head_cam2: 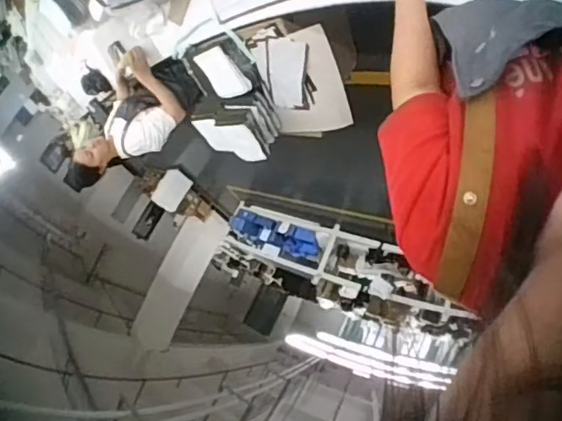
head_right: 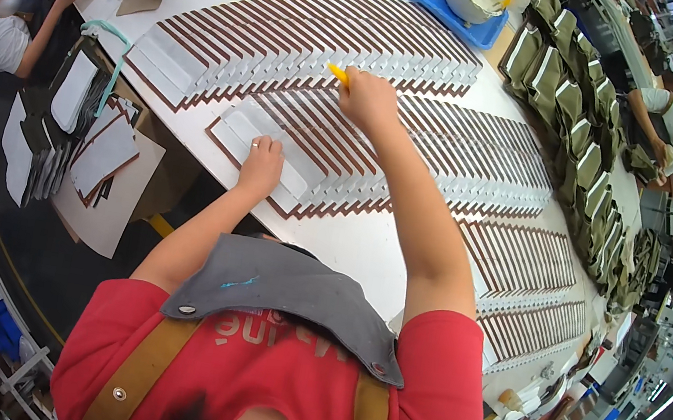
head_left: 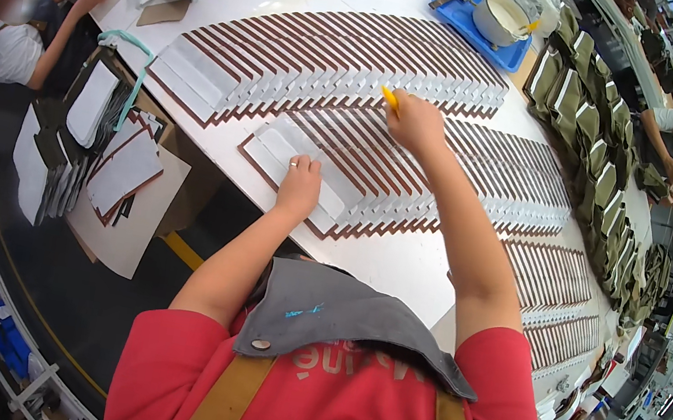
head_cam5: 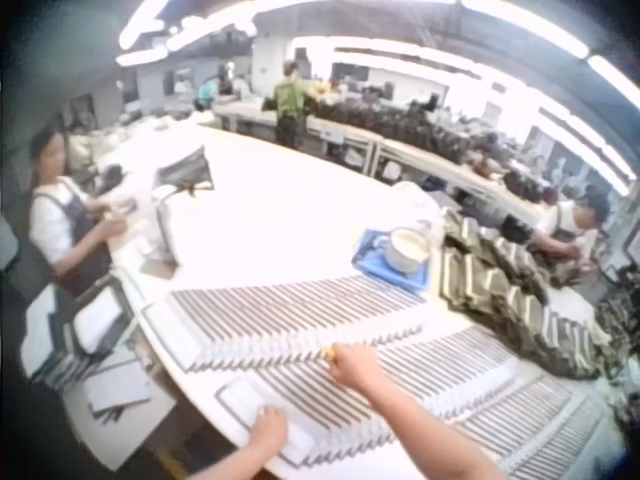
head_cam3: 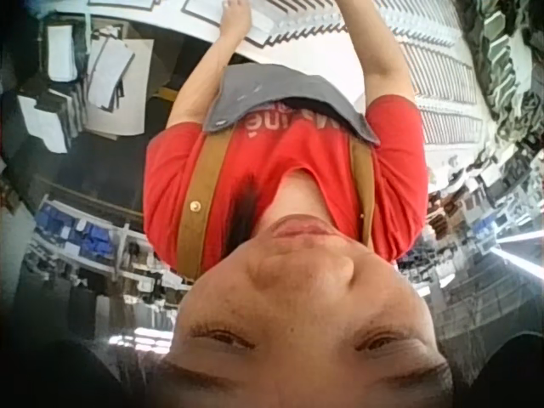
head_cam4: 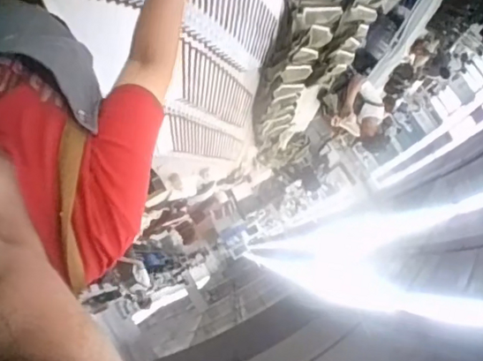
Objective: The person arranges multiple rectangular fabric pieces with white and brown stripes on a large white table. They then use a yellow brush to apply a white adhesive substance from a container onto the edges of the fabric pieces, preparing them for assembly.
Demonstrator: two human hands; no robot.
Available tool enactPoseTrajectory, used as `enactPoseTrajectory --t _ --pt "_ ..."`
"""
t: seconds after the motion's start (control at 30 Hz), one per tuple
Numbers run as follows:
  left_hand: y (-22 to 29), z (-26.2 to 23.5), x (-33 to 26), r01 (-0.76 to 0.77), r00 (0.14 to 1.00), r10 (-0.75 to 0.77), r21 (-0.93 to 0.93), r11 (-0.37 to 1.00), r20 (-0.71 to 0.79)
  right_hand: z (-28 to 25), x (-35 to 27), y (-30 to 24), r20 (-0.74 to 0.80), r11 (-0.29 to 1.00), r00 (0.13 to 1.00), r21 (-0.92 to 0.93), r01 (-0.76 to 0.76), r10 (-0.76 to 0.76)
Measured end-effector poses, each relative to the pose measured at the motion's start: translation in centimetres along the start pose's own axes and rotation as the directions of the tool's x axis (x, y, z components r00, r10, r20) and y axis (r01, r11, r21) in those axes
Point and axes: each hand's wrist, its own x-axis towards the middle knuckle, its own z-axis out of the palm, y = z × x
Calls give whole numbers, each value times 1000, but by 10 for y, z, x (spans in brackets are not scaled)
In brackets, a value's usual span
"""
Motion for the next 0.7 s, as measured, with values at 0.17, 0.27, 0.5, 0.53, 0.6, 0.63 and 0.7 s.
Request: enactPoseTrajectory --t 0.17,0.27,0.5,0.53,0.6,0.63,0.7 --pt "3 -19 -5 -8 1000 12 -116 993 29 48 -63 -30 -114 871 986 464 162 -123" --pt "0 -17 -8 -57 998 57 -14 998 29 42 -62 -23 -219 919 974 368 139 -60" --pt "-3 -1 -11 -50 999 50 7 999 -12 55 -54 -53 -255 846 917 367 386 -307" --pt "-3 -2 -10 -55 998 55 13 998 -6 55 -52 -50 -126 878 977 430 211 -173" --pt "-3 -3 -10 -70 998 70 38 997 3 50 -40 -44 -217 906 960 343 246 -179" --pt "-3 -3 -10 -80 997 80 58 995 6 47 -37 -42 -263 918 947 297 262 -185" --pt "-2 -7 -9 -79 997 79 23 997 14 41 -44 -44 -283 894 940 344 286 -192"
